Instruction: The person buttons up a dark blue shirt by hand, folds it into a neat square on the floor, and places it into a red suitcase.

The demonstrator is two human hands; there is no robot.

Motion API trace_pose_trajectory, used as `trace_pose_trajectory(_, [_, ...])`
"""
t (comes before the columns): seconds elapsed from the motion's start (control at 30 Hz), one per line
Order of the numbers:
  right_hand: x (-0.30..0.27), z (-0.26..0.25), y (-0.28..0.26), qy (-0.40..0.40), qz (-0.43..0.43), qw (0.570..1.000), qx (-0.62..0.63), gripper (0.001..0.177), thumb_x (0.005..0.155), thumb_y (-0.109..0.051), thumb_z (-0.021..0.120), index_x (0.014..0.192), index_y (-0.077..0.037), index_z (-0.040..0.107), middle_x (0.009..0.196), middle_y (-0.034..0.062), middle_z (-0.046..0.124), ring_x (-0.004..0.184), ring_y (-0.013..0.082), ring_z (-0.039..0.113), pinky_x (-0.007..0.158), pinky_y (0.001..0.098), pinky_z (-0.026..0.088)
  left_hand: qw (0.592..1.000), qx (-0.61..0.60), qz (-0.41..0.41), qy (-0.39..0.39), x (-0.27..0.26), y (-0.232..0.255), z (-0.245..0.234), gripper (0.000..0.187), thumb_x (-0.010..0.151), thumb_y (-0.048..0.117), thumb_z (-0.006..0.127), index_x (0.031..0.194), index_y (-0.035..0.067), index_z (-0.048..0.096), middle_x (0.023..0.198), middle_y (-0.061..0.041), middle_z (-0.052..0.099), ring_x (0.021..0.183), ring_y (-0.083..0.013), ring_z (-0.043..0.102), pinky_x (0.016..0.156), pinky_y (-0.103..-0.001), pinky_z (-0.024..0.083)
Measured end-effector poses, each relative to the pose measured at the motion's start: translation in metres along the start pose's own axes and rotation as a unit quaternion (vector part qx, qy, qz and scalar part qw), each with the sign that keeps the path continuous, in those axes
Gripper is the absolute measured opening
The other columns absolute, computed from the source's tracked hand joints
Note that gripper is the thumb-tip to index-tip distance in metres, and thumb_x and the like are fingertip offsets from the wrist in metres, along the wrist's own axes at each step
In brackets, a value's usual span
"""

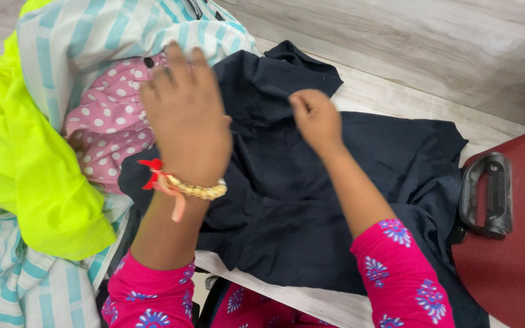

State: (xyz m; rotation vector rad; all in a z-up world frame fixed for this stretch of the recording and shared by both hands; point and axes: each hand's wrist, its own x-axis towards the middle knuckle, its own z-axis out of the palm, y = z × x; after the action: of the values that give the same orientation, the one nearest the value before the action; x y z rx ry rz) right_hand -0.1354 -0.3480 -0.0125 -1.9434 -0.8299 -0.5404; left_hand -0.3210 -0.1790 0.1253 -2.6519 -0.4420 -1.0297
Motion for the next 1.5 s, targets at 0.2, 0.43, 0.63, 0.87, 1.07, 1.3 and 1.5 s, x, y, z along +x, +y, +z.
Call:
trace_pose_trajectory(0.2, [-0.014, -0.126, 0.153, -0.156, 0.294, 0.848, -0.413, 0.033, 0.089, -0.012, 0.062, 0.121, -0.009, 0.071, 0.135, 0.0165, 0.059, 0.109, 0.0406, 0.066, 0.085, 0.0516, 0.055, 0.966, -0.11, 0.092, -0.215, 0.067, 0.141, 0.091, 0.017, 0.093, 0.021, 0.063, 0.099, 0.011, 0.075, 0.103, -0.011, 0.072, 0.1, -0.0282, 0.066, 0.08, -0.04, 0.048])
trace_pose_trajectory(0.43, [-0.052, -0.2, 0.255, -0.248, 0.328, 0.779, -0.473, 0.062, 0.093, -0.012, 0.05, 0.155, -0.017, 0.044, 0.166, 0.0078, 0.032, 0.136, 0.0368, 0.051, 0.102, 0.0536, 0.048, 0.915, -0.181, 0.046, -0.358, 0.099, 0.187, 0.223, 0.09, 0.077, 0.06, 0.082, 0.137, 0.0, 0.052, 0.127, -0.016, 0.06, 0.111, -0.028, 0.067, 0.083, -0.037, 0.057])
trace_pose_trajectory(0.63, [-0.037, -0.185, 0.234, -0.236, 0.389, 0.779, -0.431, 0.074, 0.09, -0.011, 0.05, 0.161, -0.023, 0.031, 0.166, 0.0131, 0.027, 0.133, 0.0382, 0.052, 0.099, 0.0544, 0.05, 0.948, -0.189, 0.003, -0.255, 0.082, 0.163, 0.319, 0.022, 0.095, 0.025, 0.068, 0.106, 0.009, 0.078, 0.108, -0.014, 0.076, 0.104, -0.0309, 0.073, 0.083, -0.043, 0.058])
trace_pose_trajectory(0.87, [-0.041, -0.197, 0.273, -0.122, 0.38, 0.808, -0.433, 0.038, 0.083, -0.012, 0.069, 0.12, -0.005, 0.068, 0.127, 0.0305, 0.061, 0.115, 0.0477, 0.064, 0.096, 0.0518, 0.053, 0.665, -0.655, -0.311, -0.181, 0.129, 0.082, 0.264, 0.025, 0.091, 0.031, 0.067, 0.105, 0.01, 0.069, 0.084, -0.005, 0.071, 0.067, -0.0177, 0.069, 0.06, -0.034, 0.06])
trace_pose_trajectory(1.07, [-0.058, -0.209, 0.316, 0.228, 0.286, 0.882, -0.298, 0.015, 0.072, 0.005, 0.065, 0.084, -0.004, 0.06, 0.098, 0.0178, 0.06, 0.083, 0.0365, 0.063, 0.076, 0.0472, 0.053, 0.439, -0.866, -0.238, -0.011, 0.125, 0.019, 0.226, 0.016, 0.1, 0.022, 0.07, 0.109, 0.008, 0.066, 0.093, -0.001, 0.07, 0.078, -0.0137, 0.066, 0.077, -0.031, 0.06])
trace_pose_trajectory(1.3, [-0.07, -0.209, 0.259, 0.298, 0.166, 0.902, -0.264, 0.024, 0.07, 0.014, 0.056, 0.086, -0.003, 0.054, 0.11, 0.014, 0.055, 0.093, 0.0306, 0.057, 0.083, 0.0392, 0.049, 0.435, -0.888, -0.133, 0.068, 0.056, 0.003, 0.186, 0.015, 0.106, 0.022, 0.064, 0.11, 0.008, 0.067, 0.101, 0.002, 0.068, 0.09, -0.0069, 0.061, 0.087, -0.025, 0.05])
trace_pose_trajectory(1.5, [-0.112, -0.192, 0.102, 0.04, 0.079, 0.839, -0.536, 0.024, 0.074, 0.0, 0.07, 0.094, -0.005, 0.059, 0.113, 0.0145, 0.054, 0.102, 0.0348, 0.058, 0.072, 0.0406, 0.054, 0.508, -0.84, -0.192, 0.022, -0.009, 0.013, 0.117, 0.03, 0.113, 0.032, 0.064, 0.092, 0.01, 0.061, 0.074, 0.009, 0.047, 0.063, -0.0011, 0.035, 0.06, -0.023, 0.026])
